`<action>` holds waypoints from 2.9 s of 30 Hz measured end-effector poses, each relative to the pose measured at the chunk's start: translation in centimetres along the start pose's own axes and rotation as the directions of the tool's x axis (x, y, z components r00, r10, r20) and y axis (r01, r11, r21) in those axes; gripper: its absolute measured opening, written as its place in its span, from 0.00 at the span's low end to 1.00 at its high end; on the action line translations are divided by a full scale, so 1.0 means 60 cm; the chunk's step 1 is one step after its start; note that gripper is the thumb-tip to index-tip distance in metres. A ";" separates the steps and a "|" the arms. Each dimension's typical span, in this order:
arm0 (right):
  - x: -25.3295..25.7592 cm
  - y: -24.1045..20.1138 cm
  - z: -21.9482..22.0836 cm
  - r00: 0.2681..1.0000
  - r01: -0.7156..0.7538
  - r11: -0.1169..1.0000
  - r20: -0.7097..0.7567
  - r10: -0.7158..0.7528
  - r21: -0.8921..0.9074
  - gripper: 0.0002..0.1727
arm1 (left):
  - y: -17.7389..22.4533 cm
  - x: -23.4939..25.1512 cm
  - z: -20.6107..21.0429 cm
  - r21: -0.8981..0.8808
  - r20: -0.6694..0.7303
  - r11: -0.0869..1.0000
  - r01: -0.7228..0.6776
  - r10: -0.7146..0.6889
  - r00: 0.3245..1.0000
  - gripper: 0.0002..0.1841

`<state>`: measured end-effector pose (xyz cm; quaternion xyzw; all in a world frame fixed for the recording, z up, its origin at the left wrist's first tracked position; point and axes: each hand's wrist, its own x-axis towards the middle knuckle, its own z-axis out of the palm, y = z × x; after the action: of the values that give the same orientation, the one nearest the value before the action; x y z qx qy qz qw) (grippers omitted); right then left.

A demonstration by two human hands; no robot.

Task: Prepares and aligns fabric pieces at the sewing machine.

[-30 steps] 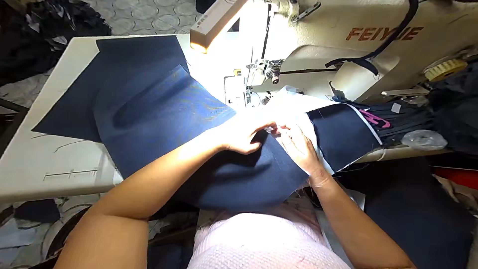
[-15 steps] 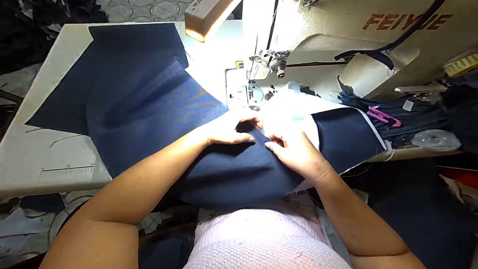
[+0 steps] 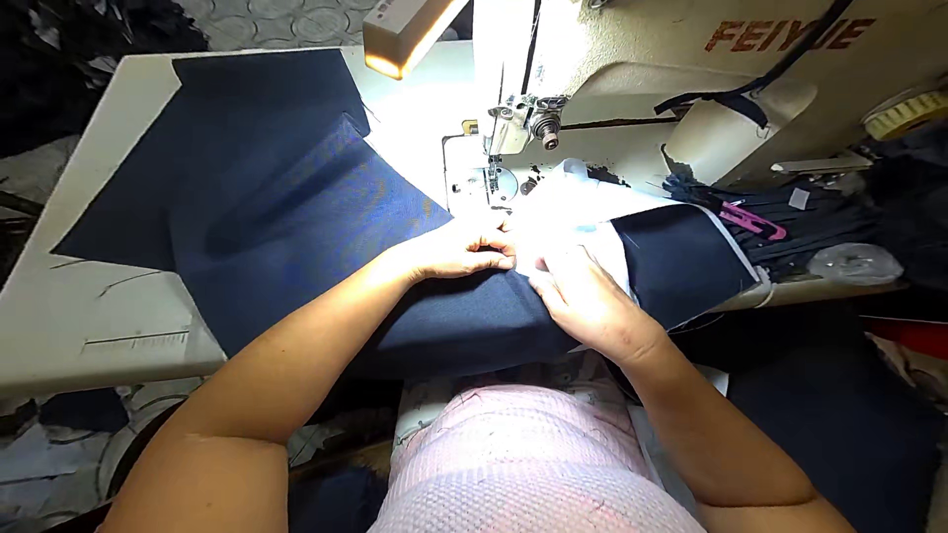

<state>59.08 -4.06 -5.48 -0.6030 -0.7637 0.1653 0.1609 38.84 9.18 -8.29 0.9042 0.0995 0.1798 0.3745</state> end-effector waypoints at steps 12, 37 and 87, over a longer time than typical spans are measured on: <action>0.019 -0.019 0.020 0.998 -0.002 0.999 0.056 0.004 -0.032 0.14 | -0.003 0.005 -0.008 0.100 0.074 0.995 -0.007 -0.001 0.997 0.13; 0.090 0.113 0.026 0.795 0.605 0.796 0.078 -0.601 -0.027 0.31 | 0.036 -0.059 0.058 0.506 -0.278 0.766 0.397 -0.291 0.915 0.28; 0.141 0.059 0.027 0.876 0.462 0.860 -0.044 -0.481 -0.217 0.17 | 0.031 -0.018 0.017 0.448 -0.275 0.694 0.564 -0.493 0.825 0.26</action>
<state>59.57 4.89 -8.11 -0.4180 -0.8920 0.0139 0.1716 38.33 6.88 -7.94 0.8885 0.4242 0.0910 0.1496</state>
